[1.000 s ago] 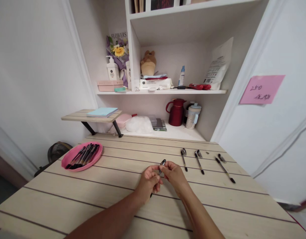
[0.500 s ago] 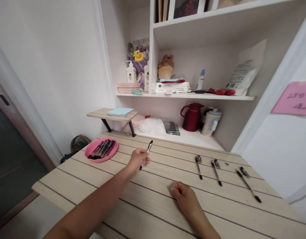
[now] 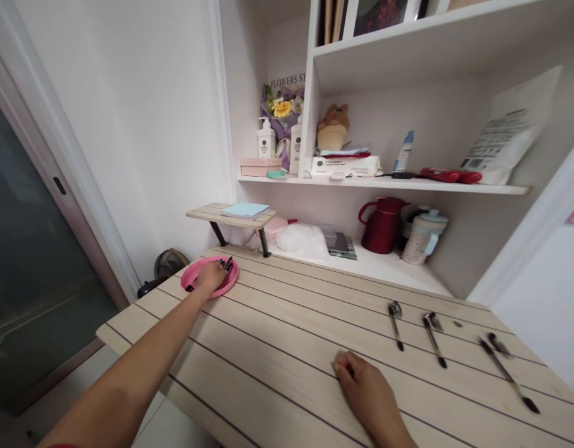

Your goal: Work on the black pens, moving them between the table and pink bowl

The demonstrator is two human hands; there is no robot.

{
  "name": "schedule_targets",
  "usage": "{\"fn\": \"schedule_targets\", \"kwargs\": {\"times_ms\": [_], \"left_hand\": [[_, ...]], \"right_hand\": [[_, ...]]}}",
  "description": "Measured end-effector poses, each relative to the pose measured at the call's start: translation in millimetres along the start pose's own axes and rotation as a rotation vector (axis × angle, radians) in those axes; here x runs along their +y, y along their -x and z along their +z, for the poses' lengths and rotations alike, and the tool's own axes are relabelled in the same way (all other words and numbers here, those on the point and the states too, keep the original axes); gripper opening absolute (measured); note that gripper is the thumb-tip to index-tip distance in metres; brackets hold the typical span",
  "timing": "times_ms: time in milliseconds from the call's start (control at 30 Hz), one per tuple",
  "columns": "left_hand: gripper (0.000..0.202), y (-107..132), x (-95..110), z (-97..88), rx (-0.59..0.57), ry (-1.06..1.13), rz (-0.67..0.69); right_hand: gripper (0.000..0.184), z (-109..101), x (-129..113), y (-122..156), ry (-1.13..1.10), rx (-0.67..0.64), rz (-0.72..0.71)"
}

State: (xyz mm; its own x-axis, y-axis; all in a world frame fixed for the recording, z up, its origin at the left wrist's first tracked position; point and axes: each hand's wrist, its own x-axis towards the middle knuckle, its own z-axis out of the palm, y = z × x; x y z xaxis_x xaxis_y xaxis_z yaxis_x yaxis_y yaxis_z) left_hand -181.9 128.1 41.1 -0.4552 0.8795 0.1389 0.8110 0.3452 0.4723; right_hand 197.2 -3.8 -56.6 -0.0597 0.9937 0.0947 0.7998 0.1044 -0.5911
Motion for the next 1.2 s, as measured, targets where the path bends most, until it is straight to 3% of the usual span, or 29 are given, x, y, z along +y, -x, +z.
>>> {"fn": "schedule_targets", "kwargs": {"times_ms": [200, 400, 533, 633, 733, 800, 900, 967, 1100, 1200], "left_hand": [[0.021, -2, 8, 12.7, -0.015, -0.112, 0.029], [0.020, -1, 8, 4.2, -0.016, -0.162, 0.099], [0.019, 12, 23, 2.8, -0.028, -0.129, 0.220], [0.016, 35, 49, 12.5, -0.066, -0.055, 0.377], [0.013, 69, 79, 31.8, -0.145, 0.031, 0.525], [0.012, 96, 97, 48.2, -0.215, 0.107, 0.608], [0.012, 137, 121, 73.8, -0.450, 0.482, 0.697], [0.012, 161, 135, 89.2, -0.621, 0.673, 0.641], [0.011, 193, 159, 114.8, -0.920, 0.903, 0.371], [0.018, 201, 170, 131.4, -0.940, 0.997, 0.188]], "right_hand": [[0.024, 0, -3, 1, 0.004, 0.010, 0.000], [0.021, -6, -12, 3, -0.032, 0.019, 0.003], [0.020, -5, -16, 3, -0.044, 0.044, 0.022], [0.020, -7, -14, -2, -0.102, 0.008, -0.020], [0.022, -23, -1, -16, -0.079, 0.000, 0.023], [0.023, -41, 14, -30, 0.073, 0.104, 0.131], [0.023, -66, 39, -50, 0.309, 0.292, 0.323], [0.029, -76, 53, -59, 0.368, 0.302, 0.408], [0.037, -78, 62, -68, 0.338, 0.230, 0.463], [0.033, -74, 58, -69, 0.318, 0.230, 0.452]]}}
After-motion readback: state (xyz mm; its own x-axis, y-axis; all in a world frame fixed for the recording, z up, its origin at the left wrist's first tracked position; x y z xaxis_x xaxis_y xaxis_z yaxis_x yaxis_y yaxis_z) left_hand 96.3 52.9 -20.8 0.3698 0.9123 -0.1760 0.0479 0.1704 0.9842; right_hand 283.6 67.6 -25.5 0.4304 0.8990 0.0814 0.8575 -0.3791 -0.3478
